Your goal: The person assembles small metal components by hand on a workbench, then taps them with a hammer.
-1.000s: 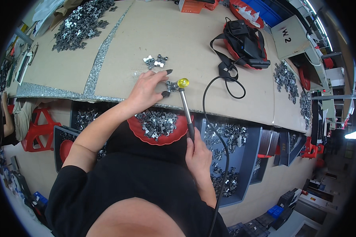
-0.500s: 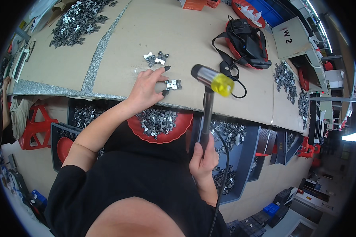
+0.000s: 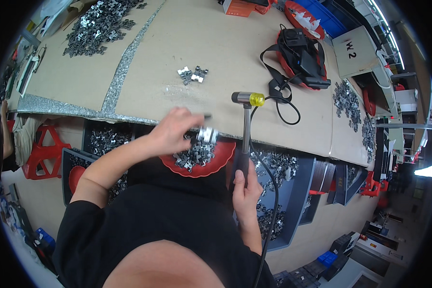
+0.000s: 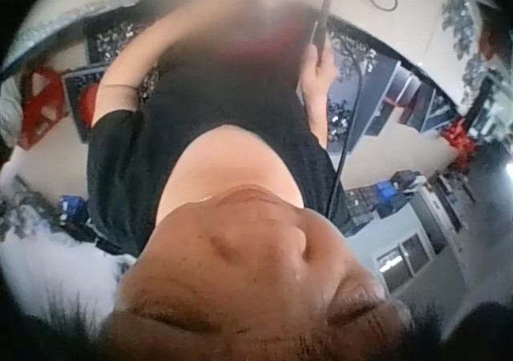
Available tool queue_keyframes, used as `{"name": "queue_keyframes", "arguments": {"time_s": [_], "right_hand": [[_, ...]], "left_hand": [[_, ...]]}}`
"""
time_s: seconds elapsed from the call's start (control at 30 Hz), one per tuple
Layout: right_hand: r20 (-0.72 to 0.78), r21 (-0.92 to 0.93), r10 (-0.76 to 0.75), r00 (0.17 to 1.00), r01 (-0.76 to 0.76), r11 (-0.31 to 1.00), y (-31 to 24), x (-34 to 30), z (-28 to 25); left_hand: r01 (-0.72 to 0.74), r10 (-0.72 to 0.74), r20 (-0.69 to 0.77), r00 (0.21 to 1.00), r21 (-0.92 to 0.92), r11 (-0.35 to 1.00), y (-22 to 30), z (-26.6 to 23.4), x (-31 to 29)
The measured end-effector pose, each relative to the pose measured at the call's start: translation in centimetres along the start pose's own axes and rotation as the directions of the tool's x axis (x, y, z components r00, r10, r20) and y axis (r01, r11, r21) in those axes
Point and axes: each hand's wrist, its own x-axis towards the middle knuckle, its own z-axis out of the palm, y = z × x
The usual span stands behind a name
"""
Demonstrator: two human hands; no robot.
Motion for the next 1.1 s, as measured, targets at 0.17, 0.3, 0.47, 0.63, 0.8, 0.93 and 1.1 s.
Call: {"name": "queue_keyframes", "arguments": {"time_s": [0.17,0.3,0.47,0.63,0.8,0.93,1.1], "right_hand": [[0.015,0.005,0.081,0.997,-0.082,0.997,-0.6,0.0,0.3],[0.056,0.017,0.096,0.994,-0.097,0.995,-0.8,0.4,0.6],[0.074,0.022,0.116,0.990,-0.118,0.993,-0.8,0.2,0.5],[0.064,0.023,0.147,0.987,-0.149,0.989,-0.2,0.2,0.5],[0.064,0.039,0.162,0.985,-0.165,0.986,-0.2,0.4,0.4],[0.069,0.053,0.155,0.986,-0.159,0.986,-0.6,0.4,0.5],[0.080,0.053,0.159,0.984,-0.163,0.985,-0.6,0.4,0.7]], "left_hand": [[-0.065,0.061,-0.210,0.976,-0.013,0.998,-1.8,-1.0,1.5],[0.221,-0.137,-0.458,0.878,0.135,0.966,-3.6,-2.2,5.2],[0.263,-0.108,-0.369,0.923,0.401,0.878,-3.9,-2.0,6.9],[0.179,-0.060,-0.274,0.960,0.430,0.885,-2.6,-1.3,6.4],[0.159,-0.080,-0.210,0.974,0.389,0.907,-1.1,-2.1,6.4],[-0.032,0.083,-0.205,0.975,0.238,0.971,-3.3,-4.4,7.1],[-0.074,0.014,0.217,0.976,0.273,0.959,-3.5,-3.8,8.8]]}}
